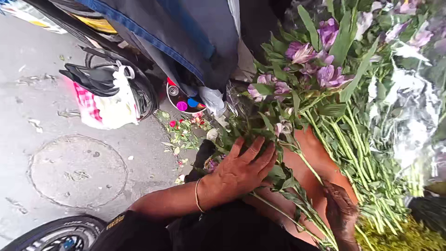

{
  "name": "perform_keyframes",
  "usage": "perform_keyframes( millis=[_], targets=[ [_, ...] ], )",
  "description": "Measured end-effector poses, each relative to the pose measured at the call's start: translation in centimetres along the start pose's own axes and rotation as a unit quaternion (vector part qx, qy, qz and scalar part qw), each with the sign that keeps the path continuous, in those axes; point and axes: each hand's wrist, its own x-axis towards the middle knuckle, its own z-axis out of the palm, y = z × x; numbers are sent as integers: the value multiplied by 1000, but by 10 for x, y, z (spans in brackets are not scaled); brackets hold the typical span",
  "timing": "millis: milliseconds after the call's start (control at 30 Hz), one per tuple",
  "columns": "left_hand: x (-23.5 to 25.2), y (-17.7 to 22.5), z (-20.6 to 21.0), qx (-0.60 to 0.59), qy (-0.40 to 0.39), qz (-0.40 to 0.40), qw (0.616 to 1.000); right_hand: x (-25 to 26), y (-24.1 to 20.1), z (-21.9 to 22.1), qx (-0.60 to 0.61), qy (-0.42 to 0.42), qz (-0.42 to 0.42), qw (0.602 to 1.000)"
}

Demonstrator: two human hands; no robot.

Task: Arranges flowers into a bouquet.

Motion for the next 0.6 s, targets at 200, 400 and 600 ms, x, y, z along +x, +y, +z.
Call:
perform_keyframes(
  millis=[200,400,600],
  targets=[
    [-15,6,2,-18,38,-27,999,-1,-8,9,-71,-9,-34,997],
    [-14,11,0,-51,52,-42,996,2,-14,20,5,-33,10,999],
    [-4,11,6,-67,43,-51,995,2,-9,12,-196,-4,-122,973]
  ],
)
